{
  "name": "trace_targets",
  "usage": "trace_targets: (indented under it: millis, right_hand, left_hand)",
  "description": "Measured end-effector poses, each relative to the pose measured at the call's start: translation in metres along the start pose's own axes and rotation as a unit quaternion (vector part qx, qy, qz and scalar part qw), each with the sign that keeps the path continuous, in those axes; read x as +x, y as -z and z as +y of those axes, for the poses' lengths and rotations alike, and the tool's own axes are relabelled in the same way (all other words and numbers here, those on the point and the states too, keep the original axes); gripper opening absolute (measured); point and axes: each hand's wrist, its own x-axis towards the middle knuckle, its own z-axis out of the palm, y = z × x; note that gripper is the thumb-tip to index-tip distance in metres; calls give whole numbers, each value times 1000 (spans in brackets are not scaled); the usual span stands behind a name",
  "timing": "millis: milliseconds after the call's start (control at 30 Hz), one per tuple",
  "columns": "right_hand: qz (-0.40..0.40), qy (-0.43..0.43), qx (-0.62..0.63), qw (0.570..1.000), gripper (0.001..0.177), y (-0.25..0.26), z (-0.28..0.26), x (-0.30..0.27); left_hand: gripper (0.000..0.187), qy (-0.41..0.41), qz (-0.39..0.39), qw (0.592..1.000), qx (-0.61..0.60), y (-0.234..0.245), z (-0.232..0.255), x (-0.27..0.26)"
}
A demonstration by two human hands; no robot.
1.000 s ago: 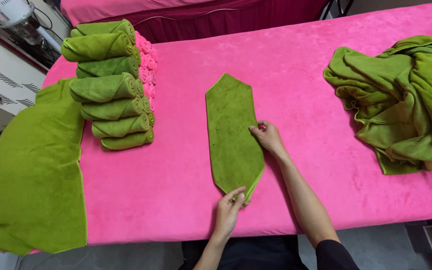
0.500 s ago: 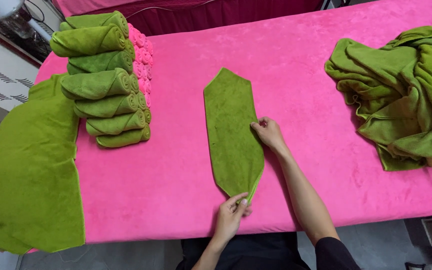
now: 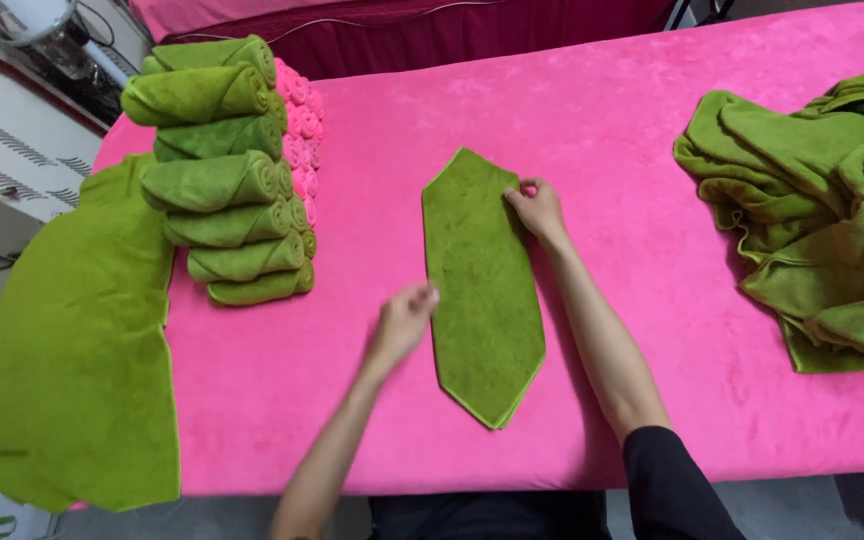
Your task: The person folds a green towel on a pink-covered table. They first roll a small towel and place it on a stack, then unfold a larger green towel, fold it into a square, and proceed to fold it into a long, narrow shape with pointed ends.
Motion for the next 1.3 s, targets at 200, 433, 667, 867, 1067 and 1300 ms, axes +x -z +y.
trace_targets:
  millis: [200, 433, 667, 867, 1067, 1300]
  right_hand:
    - [38, 91, 64, 993, 49, 0, -28, 13]
    - [12, 172, 13, 985, 45, 9, -35, 10]
    - [5, 211, -31, 977, 35, -8, -5, 28]
    - [20, 230, -43, 972, 33, -14, 5, 31]
    - [66, 287, -72, 953, 35, -15, 6, 27]
    - [141, 398, -191, 886, 30, -21, -22, -20]
  left_hand:
    - [44, -135, 72, 985, 81, -16, -8, 203]
    - [35, -158, 38, 973, 161, -52, -34, 389]
    - [26, -127, -131, 952, 246, -38, -13, 414]
    - [14, -131, -95, 958, 236, -38, -9, 412]
    - [18, -167, 53, 981, 84, -25, -33, 362]
    - [26, -71, 141, 982, 101, -2, -38, 176]
